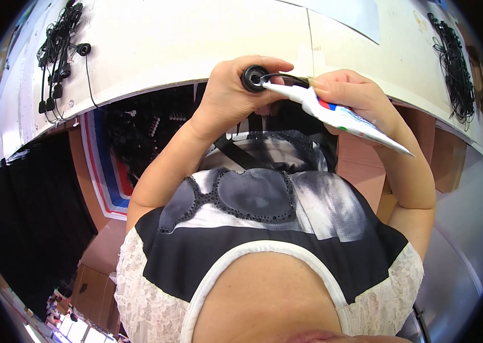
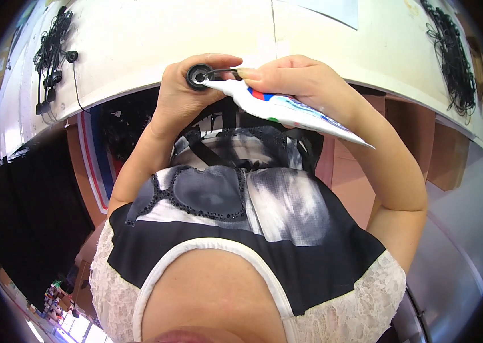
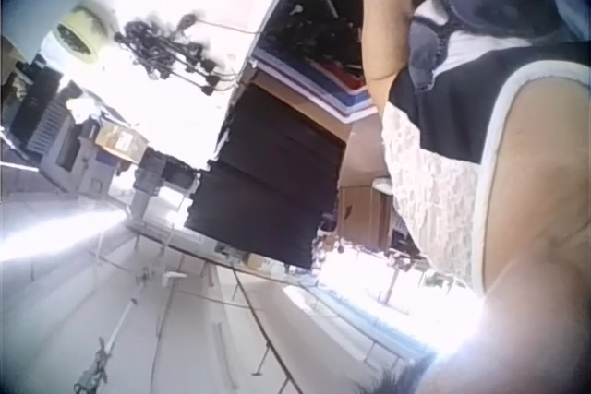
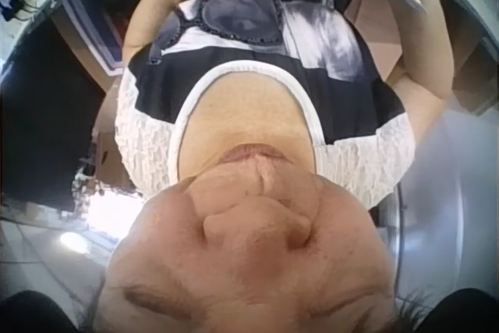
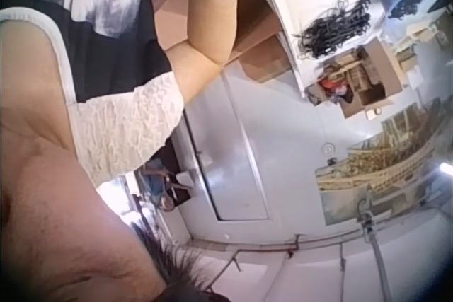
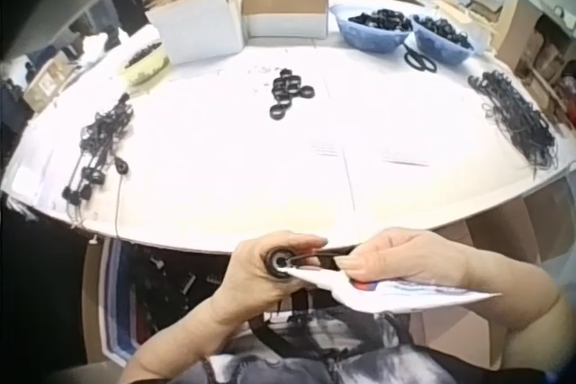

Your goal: The person assembles electronic components by applying adhesive from a tube to plastic housings, then attaching small sensors or lenses to them.

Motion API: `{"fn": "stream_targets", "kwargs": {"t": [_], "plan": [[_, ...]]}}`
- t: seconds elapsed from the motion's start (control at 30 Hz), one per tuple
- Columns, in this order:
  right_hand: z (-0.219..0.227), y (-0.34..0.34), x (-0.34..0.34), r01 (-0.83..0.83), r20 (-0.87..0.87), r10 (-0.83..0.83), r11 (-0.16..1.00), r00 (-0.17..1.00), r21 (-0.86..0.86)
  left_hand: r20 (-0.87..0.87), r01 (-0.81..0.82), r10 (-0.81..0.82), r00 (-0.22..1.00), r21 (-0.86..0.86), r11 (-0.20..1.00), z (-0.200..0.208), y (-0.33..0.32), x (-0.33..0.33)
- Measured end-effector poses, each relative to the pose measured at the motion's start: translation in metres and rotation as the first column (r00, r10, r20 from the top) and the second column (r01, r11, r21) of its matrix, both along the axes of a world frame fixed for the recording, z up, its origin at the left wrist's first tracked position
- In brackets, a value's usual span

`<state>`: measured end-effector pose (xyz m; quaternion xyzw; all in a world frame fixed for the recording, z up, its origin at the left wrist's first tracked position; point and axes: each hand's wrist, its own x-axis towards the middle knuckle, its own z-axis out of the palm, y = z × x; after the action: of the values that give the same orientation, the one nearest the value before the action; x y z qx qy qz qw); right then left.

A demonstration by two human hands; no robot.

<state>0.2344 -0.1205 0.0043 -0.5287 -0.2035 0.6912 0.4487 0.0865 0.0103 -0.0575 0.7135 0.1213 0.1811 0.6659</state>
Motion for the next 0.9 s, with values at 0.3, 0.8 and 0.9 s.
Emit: {"fn": "stream_targets", "kwargs": {"t": [0.3, 0.8, 0.9], "plan": [[-0.04, 0.029, 0.104, 0.185, 0.641, -0.352, 0.931, 0.682, 0.314, -0.068, 0.301, -0.361, 0.93, -0.421, 0.856, 0.016, 0.011, -0.01], [-0.14, 0.012, -0.032, -0.473, 0.729, 0.143, 0.838, 0.669, 0.27, 0.276, 0.203, -0.096, 0.956, -0.39, 0.898, 0.03, 0.003, 0.001], [-0.17, 0.028, -0.044, -0.294, 0.567, 0.102, 0.92, 0.817, 0.258, 0.266, 0.182, -0.08, 0.961, -0.383, 0.906, 0.032, 0.002, 0.003]]}}
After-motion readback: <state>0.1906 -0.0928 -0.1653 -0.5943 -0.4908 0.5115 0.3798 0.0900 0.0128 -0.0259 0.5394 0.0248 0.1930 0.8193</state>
